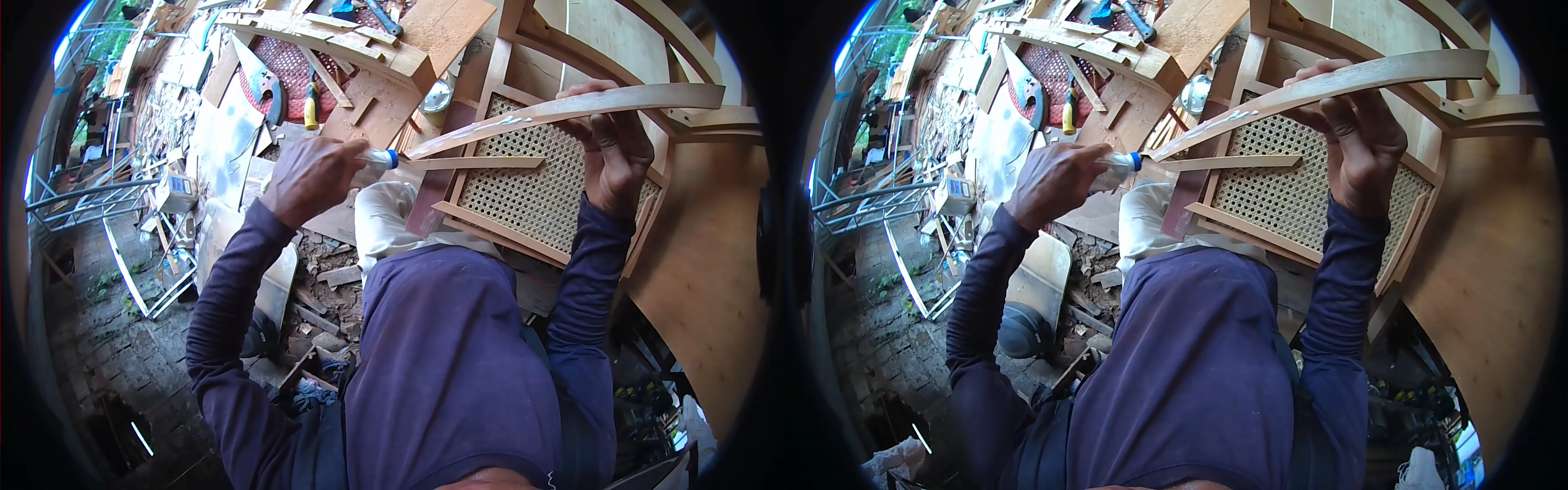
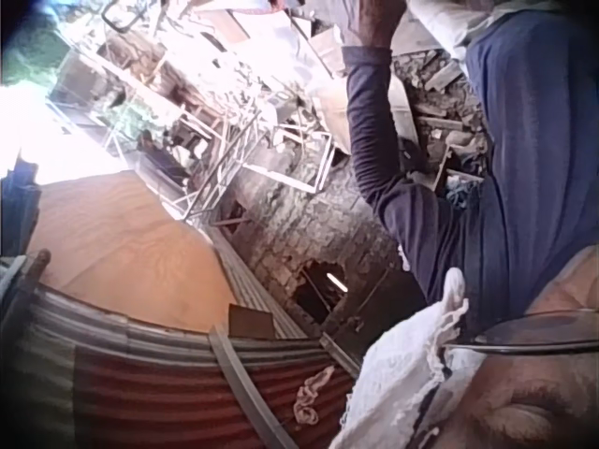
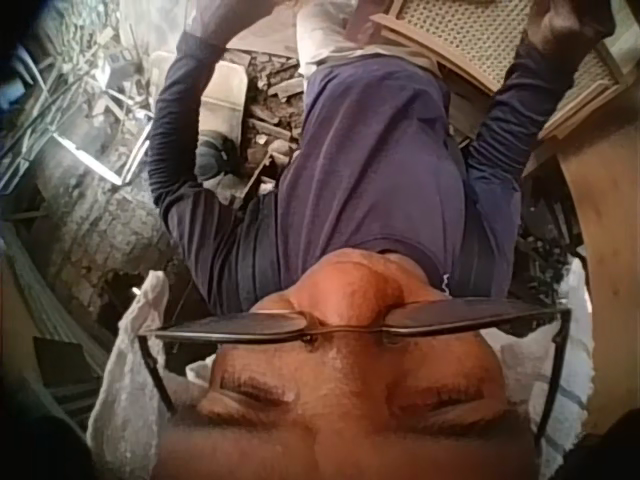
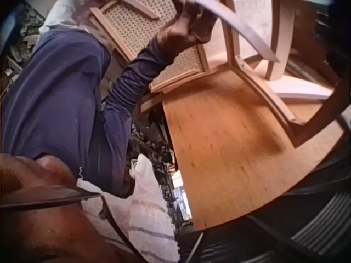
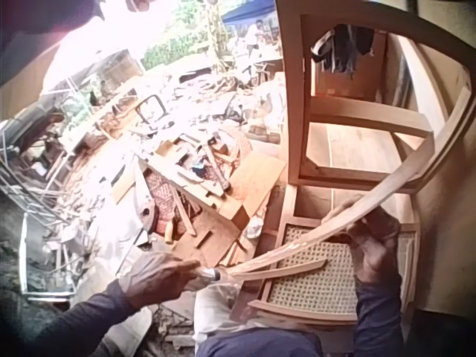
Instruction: Applying glue to wooden trim strips and fitting them into the grooves of a chair frame to secure caning.
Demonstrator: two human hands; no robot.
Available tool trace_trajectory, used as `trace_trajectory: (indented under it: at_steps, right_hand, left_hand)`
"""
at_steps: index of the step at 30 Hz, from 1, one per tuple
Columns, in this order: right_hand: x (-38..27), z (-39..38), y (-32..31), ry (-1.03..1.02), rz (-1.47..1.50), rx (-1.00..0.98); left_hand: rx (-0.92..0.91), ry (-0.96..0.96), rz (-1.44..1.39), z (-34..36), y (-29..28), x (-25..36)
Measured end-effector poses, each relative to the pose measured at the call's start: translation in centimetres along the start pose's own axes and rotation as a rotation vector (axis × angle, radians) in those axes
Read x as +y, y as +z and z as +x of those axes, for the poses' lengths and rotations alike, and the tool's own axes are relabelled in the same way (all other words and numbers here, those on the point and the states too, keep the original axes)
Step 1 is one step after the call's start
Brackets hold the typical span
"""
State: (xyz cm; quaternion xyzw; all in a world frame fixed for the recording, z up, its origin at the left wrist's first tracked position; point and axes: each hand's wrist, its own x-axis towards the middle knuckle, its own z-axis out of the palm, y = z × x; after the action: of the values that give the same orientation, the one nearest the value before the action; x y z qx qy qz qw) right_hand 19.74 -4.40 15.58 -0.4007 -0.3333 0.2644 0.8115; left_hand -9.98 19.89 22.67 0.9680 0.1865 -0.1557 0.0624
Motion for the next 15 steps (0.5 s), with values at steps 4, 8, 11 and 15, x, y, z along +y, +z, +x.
trace_trajectory:
  at_steps: [4, 8, 11, 15]
  right_hand:
    - [0.7, 0.1, -0.7, -0.002, -0.006, 0.002]
    - [0.7, -0.2, -0.3, 0.013, -0.013, 0.033]
    - [0.8, 0.0, 0.3, 0.046, -0.028, 0.077]
    - [1.1, 0.0, 2.6, 0.111, -0.020, 0.038]
  left_hand:
    - [0.145, 0.086, -0.047, -0.4, 0.1, -0.3]
    - [0.032, 0.012, -0.051, 0.2, -1.2, 0.5]
    - [0.165, 0.134, -0.360, 0.1, -0.7, -1.1]
    - [0.150, 0.113, -0.503, -0.5, -3.5, -0.4]
